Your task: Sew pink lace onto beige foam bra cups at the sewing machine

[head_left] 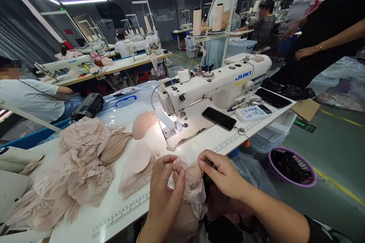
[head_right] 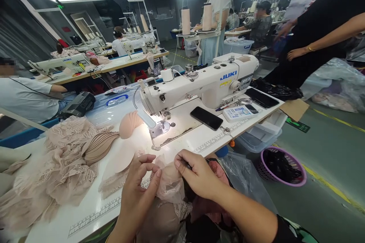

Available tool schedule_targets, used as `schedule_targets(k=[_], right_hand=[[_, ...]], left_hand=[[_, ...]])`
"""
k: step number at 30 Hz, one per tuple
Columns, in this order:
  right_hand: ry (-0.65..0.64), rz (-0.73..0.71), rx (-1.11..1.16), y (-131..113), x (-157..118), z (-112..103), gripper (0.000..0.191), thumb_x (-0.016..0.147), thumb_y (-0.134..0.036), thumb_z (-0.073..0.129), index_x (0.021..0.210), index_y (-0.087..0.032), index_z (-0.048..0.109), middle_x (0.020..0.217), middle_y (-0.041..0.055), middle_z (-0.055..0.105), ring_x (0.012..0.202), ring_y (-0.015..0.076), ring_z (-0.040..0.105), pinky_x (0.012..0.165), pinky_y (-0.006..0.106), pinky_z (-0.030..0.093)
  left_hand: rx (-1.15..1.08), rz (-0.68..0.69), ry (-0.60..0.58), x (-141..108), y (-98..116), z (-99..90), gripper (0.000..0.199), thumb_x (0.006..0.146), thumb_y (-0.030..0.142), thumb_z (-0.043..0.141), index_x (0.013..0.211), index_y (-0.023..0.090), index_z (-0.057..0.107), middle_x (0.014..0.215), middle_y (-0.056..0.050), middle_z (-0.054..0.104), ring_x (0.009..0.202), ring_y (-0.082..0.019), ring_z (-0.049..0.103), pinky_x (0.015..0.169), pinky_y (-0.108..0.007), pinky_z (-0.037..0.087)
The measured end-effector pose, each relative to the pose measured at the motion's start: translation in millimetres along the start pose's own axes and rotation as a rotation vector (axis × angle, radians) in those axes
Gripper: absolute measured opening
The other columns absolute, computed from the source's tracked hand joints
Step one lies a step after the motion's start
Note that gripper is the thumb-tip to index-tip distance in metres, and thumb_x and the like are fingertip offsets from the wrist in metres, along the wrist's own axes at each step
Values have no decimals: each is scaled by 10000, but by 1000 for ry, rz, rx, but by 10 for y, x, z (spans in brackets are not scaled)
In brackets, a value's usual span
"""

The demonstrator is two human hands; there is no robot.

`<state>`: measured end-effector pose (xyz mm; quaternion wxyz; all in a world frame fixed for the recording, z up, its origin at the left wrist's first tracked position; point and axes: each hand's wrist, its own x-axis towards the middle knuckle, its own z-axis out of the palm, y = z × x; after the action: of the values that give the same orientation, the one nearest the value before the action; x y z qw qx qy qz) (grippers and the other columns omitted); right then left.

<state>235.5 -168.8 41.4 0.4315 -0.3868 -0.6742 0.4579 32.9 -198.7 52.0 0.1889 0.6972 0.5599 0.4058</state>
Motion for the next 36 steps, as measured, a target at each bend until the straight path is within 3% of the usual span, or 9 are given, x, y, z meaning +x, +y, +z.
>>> schedule_targets(k=[5, 8, 10, 13, 16, 20, 24, 31, 36], right_hand=[[-41, 27, 11, -27, 11, -15, 334, 1054, -455, 513, 843, -202, 569, 758, -30, 528, 713, 140, 470, 669, 257, 395], [8, 65, 56, -29, 7, 45, 363, 1040, -502, 534, 842, -201, 580, 756, -27, 531, 724, 146, 479, 676, 261, 399], [53, 97, 132, -18, -4, 116, 391, 1016, -544, 569, 831, -200, 581, 747, -29, 526, 712, 143, 473, 660, 258, 395], [49, 167, 330, -1, -15, 214, 452, 992, -609, 589, 798, -206, 529, 655, -57, 470, 609, 120, 424, 598, 246, 381], [2, 173, 325, 70, 29, 186, 435, 1023, -616, 528, 879, -207, 563, 613, -69, 465, 557, 117, 430, 573, 243, 395], [85, 15, -268, 382, 211, -82, 290, 1054, -439, 503, 1125, -194, 642, 918, 43, 685, 826, 201, 622, 759, 331, 502], [177, -221, -769, 600, 363, -289, 286, 1020, -360, 572, 1172, -139, 668, 1062, 162, 682, 995, 312, 622, 861, 478, 527], [-131, -334, -392, 25, 267, -7, 132, 1014, -331, 635, 1057, -207, 623, 959, 35, 640, 861, 187, 597, 766, 308, 509], [14, -401, -443, 50, 228, 243, 211, 1062, -207, 431, 914, -199, 580, 842, 36, 599, 792, 190, 546, 714, 313, 445]], left_hand=[[3, 74, -40, 9, 21, -46, 120, 974, 249, 551, 870, 240, 611, 1397, -101, 621, 1298, -303, 589, 949, -422, 560], [123, 157, 181, -86, 5, 60, 41, 933, 241, 627, 969, 248, 609, 1323, -115, 619, 1283, -320, 581, 1022, -478, 510], [223, 262, 310, -168, -22, 166, 298, 859, 272, 746, 1125, 254, 613, 1266, -126, 610, 1245, -342, 582, 1042, -513, 486], [258, 327, 160, -238, -92, 298, 628, 868, 281, 755, 1443, 257, 504, 1375, -159, 597, 1284, -355, 579, 1067, -530, 477], [66, 152, -22, -205, -178, 311, 554, 981, 211, 549, 1523, 246, 443, 1416, -150, 629, 1278, -297, 629, 1033, -457, 526], [-249, -264, -2, -108, -177, 163, 390, 1001, 408, 538, 1340, 217, 568, 1257, -118, 718, 1104, -269, 702, 917, -386, 566], [-427, -417, -44, -69, -27, 56, 406, 991, 584, 510, 1166, 225, 580, 1073, -75, 728, 925, -228, 694, 810, -330, 567], [-451, -411, -90, -95, 69, 92, 368, 983, 597, 526, 1076, 242, 556, 728, 35, 600, 647, -175, 591, 609, -270, 492], [-369, -384, -62, -135, 3, 72, 310, 1011, 553, 480, 1048, 259, 569, 654, 55, 537, 588, -173, 525, 583, -270, 460]])
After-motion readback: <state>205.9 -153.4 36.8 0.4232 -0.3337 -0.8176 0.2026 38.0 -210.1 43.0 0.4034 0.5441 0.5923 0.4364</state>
